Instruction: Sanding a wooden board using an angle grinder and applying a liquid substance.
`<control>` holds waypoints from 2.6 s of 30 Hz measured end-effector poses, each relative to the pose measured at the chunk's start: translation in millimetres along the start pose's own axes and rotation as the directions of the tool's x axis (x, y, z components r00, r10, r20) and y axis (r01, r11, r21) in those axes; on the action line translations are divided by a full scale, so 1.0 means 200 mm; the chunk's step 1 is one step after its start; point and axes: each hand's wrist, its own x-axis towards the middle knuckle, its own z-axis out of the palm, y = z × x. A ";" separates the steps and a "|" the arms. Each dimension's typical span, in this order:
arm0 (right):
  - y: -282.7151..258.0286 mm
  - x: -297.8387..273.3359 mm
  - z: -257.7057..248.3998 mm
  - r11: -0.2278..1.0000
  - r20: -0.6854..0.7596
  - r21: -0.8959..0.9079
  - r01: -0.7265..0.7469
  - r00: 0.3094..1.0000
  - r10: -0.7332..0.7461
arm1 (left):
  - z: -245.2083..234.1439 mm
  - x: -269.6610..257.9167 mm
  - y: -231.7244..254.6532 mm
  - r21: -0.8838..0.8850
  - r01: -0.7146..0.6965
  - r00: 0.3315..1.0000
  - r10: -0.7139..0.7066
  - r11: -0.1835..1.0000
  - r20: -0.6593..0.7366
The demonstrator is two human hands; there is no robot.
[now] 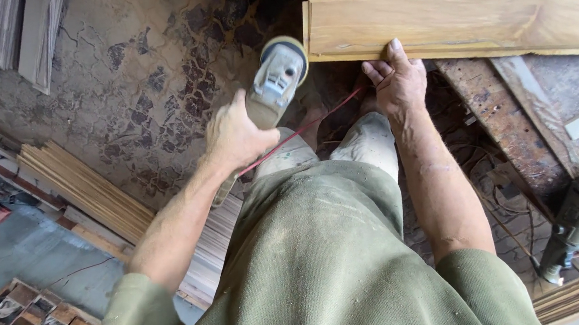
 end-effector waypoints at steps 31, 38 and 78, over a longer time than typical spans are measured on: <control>-0.63 0.36 -0.03 -0.619 0.911 0.101 0.779 0.178 0.373 | 0.77 -0.34 0.45 -0.735 0.260 0.734 -0.623 0.627 -0.271; -0.60 0.41 -0.03 -0.584 0.959 0.193 0.788 -0.027 0.281 | 0.80 -0.29 0.53 -0.715 0.233 0.771 -0.573 0.659 -0.276; -0.61 0.36 -0.01 -0.540 0.969 0.180 0.822 -0.054 0.241 | 0.78 -0.26 0.56 -0.668 0.313 0.830 -0.537 0.675 -0.154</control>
